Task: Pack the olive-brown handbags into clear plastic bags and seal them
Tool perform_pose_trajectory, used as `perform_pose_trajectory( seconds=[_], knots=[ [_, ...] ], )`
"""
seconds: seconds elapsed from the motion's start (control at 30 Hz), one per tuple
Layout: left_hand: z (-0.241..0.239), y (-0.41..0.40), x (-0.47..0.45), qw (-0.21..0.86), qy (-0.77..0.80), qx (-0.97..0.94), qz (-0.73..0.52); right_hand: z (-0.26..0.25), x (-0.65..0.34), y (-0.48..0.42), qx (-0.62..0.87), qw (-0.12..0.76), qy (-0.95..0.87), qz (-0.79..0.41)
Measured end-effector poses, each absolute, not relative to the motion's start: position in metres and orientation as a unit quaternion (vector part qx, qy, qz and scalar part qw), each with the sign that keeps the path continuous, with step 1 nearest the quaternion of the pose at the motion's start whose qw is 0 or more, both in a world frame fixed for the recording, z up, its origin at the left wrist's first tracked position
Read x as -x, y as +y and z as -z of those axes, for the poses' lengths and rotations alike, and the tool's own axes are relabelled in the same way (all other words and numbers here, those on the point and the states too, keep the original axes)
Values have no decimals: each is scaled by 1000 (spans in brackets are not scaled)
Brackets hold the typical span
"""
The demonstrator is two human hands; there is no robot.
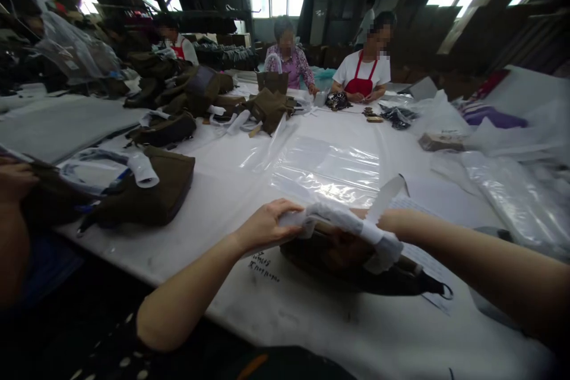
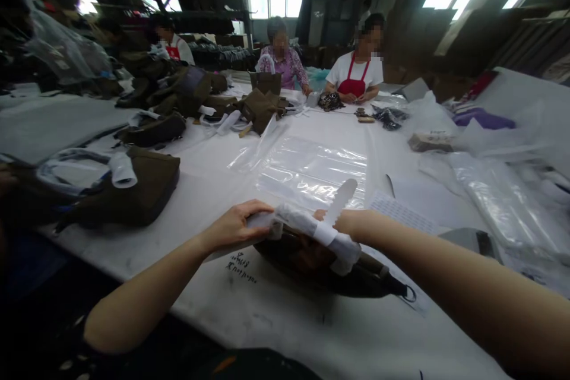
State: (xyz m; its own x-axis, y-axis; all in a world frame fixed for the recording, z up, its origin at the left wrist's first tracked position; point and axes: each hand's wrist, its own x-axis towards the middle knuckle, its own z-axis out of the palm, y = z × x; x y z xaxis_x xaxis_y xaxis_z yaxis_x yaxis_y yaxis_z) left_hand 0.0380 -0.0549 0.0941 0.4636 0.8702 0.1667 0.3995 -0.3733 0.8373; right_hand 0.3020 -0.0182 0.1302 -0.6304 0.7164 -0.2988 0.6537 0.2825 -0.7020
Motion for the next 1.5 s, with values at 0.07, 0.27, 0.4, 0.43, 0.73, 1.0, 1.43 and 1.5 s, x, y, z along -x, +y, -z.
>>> perform_pose_trajectory(
  seconds=[0.07,0.27,0.4,0.43,0.73,1.0,1.43,1.5],
  knots=[
    [-97,-64,-34,373,410,-777,-297,-134,-309,-26,396,31,-793,-462],
    [-101,-119,-1,368,404,-818,-181,-88,-340,-79,608,192,-639,-430],
    [-70,-173,19,191,445,-857,-176,-75,-342,-123,623,70,-718,-302],
    [-57,-186,22,133,452,-860,-197,-78,-338,-131,621,47,-743,-244],
    [5,-229,41,-38,506,-832,-225,-85,-294,-129,568,-61,-815,-94],
    [-91,-133,28,-113,491,-803,-319,-51,-328,-139,597,132,-727,-313],
    [-33,-117,-33,663,557,-431,-255,9,-342,-199,658,336,-327,-589],
    [-29,-121,-33,687,523,-415,-287,12,-343,-189,635,375,-381,-557]
  ],
)
